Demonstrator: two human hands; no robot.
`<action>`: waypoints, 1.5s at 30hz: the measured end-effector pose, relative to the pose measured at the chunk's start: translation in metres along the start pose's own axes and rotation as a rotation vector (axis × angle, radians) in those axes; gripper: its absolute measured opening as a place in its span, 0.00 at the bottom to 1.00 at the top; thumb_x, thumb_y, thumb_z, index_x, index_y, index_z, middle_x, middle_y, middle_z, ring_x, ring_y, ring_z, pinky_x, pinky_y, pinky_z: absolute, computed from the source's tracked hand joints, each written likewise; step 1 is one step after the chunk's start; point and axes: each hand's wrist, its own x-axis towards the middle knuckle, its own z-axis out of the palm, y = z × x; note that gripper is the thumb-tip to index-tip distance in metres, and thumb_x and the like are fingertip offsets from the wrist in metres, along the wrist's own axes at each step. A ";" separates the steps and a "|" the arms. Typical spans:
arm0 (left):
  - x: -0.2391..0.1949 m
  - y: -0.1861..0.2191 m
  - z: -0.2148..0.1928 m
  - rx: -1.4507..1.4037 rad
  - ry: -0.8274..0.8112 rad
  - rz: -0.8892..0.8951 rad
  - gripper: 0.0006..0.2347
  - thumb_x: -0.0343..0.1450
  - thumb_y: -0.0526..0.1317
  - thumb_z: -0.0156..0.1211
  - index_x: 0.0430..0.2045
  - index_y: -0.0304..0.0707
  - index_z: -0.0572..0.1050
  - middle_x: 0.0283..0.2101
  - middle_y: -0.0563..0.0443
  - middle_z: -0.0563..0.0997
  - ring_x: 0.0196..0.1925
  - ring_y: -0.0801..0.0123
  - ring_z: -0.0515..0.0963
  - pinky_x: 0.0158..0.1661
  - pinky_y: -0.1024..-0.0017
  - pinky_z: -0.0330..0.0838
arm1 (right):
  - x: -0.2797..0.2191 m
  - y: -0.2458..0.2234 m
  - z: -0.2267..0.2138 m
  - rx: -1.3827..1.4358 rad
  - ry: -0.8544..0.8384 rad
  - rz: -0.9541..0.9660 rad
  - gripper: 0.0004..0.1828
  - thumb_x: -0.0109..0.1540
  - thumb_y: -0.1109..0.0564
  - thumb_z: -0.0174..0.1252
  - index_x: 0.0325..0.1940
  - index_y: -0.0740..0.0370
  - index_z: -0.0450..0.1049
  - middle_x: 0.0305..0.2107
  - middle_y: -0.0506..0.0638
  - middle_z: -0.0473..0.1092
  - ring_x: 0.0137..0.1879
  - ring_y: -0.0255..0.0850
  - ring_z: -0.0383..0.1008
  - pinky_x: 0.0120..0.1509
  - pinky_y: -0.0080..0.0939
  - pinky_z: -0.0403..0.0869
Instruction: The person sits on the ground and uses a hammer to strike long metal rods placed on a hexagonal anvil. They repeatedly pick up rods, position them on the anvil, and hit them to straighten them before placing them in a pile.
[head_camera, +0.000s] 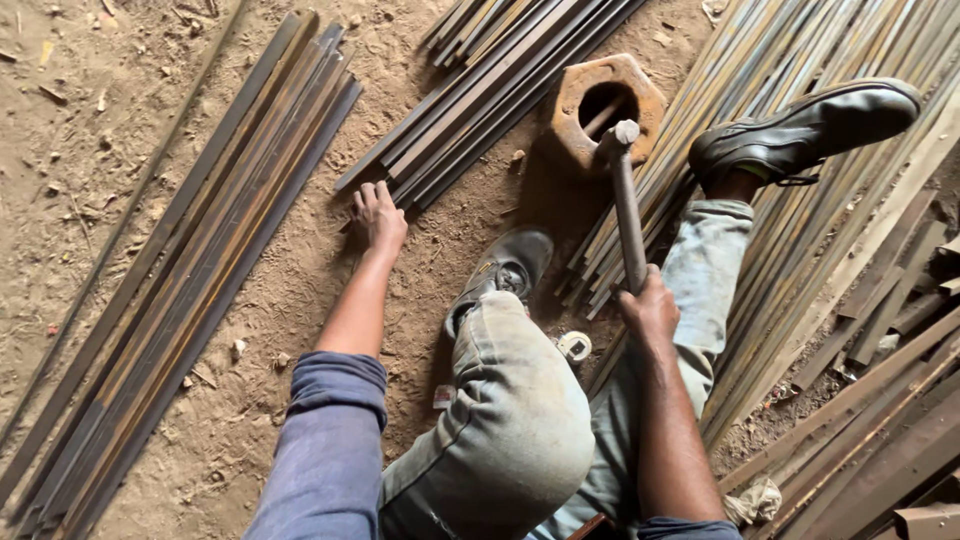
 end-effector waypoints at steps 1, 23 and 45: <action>0.002 0.002 -0.005 0.027 -0.045 -0.032 0.29 0.65 0.38 0.75 0.59 0.36 0.66 0.62 0.39 0.67 0.69 0.45 0.63 0.60 0.50 0.69 | 0.000 -0.001 0.000 -0.005 -0.009 0.008 0.32 0.54 0.52 0.63 0.63 0.54 0.68 0.42 0.62 0.78 0.49 0.58 0.80 0.57 0.58 0.76; 0.077 -0.008 -0.083 0.135 -0.804 0.053 0.20 0.68 0.53 0.66 0.53 0.52 0.78 0.41 0.49 0.84 0.37 0.65 0.78 0.45 0.61 0.76 | 0.001 -0.004 0.000 0.057 -0.061 0.048 0.30 0.59 0.52 0.66 0.64 0.55 0.66 0.40 0.58 0.79 0.41 0.49 0.83 0.52 0.53 0.79; -0.095 0.140 -0.072 -0.942 -0.752 -0.195 0.18 0.75 0.54 0.58 0.27 0.36 0.78 0.19 0.53 0.76 0.18 0.73 0.72 0.19 0.73 0.63 | 0.004 0.014 0.024 0.111 0.005 -0.050 0.25 0.59 0.60 0.60 0.59 0.58 0.65 0.36 0.57 0.77 0.36 0.48 0.83 0.39 0.49 0.83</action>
